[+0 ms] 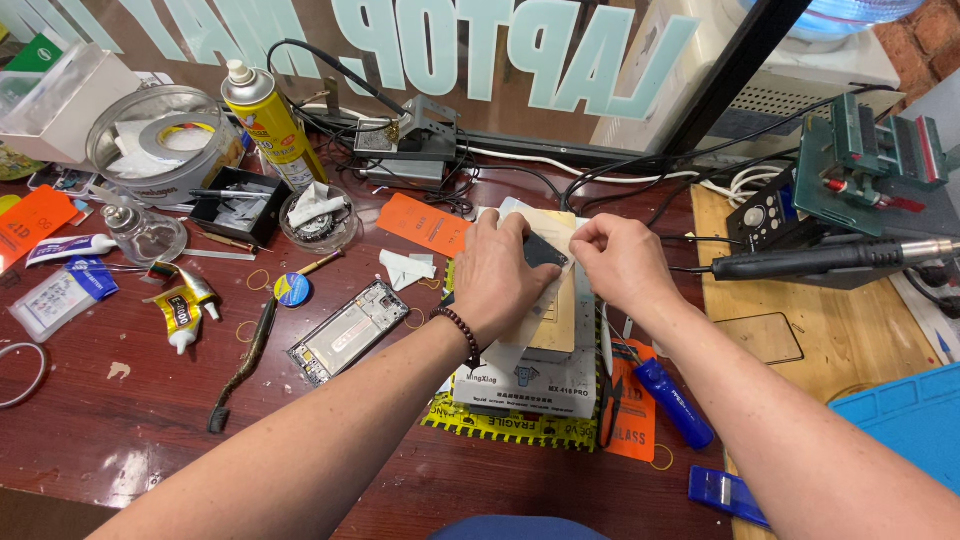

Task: The person pries the shattered glass screen off a smartphone resting on a box, working a thin pry tool around the edges of the cracked panel while holding the phone steady. They then peel the loosened glass away from the phone body and continue separating remaining pieces of the broken screen.

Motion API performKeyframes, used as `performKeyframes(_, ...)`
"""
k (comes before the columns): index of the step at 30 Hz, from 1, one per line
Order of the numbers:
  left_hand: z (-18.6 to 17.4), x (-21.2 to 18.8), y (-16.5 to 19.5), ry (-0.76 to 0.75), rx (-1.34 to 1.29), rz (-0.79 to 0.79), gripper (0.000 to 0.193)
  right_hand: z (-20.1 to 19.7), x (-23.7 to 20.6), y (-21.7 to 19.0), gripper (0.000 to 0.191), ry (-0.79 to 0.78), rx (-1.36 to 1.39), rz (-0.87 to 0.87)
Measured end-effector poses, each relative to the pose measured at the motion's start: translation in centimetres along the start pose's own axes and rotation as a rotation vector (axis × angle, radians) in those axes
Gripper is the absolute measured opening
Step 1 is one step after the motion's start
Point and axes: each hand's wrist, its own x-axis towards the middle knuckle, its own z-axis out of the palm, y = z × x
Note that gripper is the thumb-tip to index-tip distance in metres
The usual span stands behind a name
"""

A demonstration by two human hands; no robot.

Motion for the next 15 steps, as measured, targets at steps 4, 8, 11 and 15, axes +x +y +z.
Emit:
performKeyframes(4, -0.2, -0.2, 0.0, 0.004, 0.018, 0.016, 0.058, 0.1, -1.0, 0.0, 0.015, 0.031, -0.012, -0.167)
performKeyframes(8, -0.5, -0.4, 0.0, 0.019, 0.012, 0.037, 0.059, 0.6, -1.9, 0.1, 0.013, 0.065, -0.051, -0.194)
performKeyframes(11, -0.4, -0.5, -0.1, 0.037, 0.001, 0.043, 0.057, 0.7, -1.9, 0.2, 0.014, 0.107, 0.018, -0.134)
performKeyframes(15, 0.0, -0.5, -0.9, 0.084, -0.013, 0.076, 0.051, 0.1, -1.8, 0.3, 0.014, 0.108, 0.228, -0.001)
